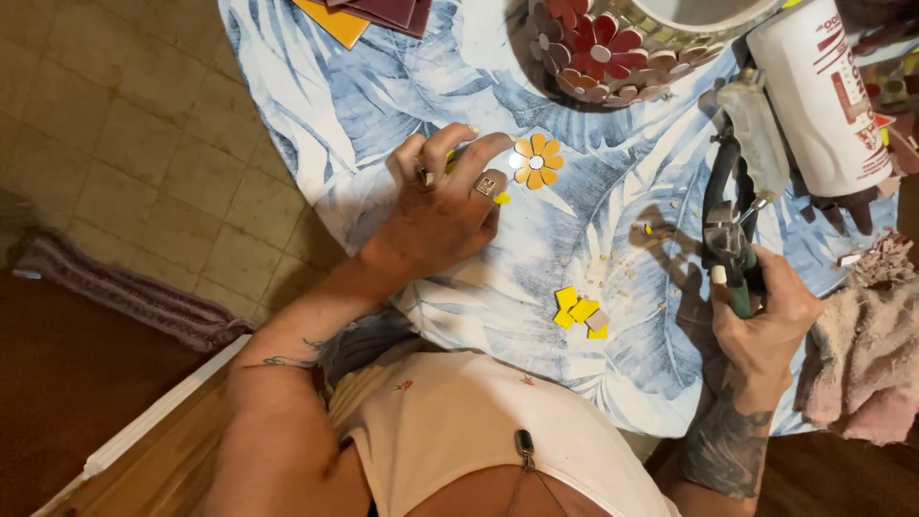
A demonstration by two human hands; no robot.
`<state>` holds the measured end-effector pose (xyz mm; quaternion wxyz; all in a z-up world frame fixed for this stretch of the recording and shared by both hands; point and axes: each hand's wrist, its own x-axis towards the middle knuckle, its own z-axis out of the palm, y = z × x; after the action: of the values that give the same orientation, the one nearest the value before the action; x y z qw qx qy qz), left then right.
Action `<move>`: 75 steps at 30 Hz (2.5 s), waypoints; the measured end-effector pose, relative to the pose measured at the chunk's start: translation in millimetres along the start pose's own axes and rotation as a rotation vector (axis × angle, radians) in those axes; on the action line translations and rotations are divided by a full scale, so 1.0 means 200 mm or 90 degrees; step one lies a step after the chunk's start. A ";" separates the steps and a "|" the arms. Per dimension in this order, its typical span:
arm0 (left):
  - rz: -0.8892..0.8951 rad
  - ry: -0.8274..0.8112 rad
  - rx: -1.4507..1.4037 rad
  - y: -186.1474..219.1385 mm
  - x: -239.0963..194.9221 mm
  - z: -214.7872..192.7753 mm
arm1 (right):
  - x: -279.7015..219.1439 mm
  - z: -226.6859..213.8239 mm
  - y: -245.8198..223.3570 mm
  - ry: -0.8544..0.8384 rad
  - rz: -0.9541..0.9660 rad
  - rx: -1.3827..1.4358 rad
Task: Cutting and trimming small yellow flower-shaped mosaic pieces using mosaic nippers on a craft table.
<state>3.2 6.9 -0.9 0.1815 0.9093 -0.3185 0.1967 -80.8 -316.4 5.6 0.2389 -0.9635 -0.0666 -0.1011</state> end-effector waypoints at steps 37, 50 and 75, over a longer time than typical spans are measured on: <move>0.097 -0.120 -0.260 0.43 -0.11 0.07 | -0.41 0.07 -0.26 0.217 0.180 0.529; 0.075 -0.125 -0.321 0.57 -0.13 0.09 | -0.40 0.04 -0.26 0.187 0.113 0.557; 0.084 -0.257 -0.282 0.64 -0.06 0.06 | -0.44 0.08 -0.19 0.207 0.097 0.605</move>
<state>-85.6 -85.5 8.2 0.2950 0.8458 -0.4415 -0.0511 -169.7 -282.8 -11.7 0.6648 -0.7222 0.0032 -0.1907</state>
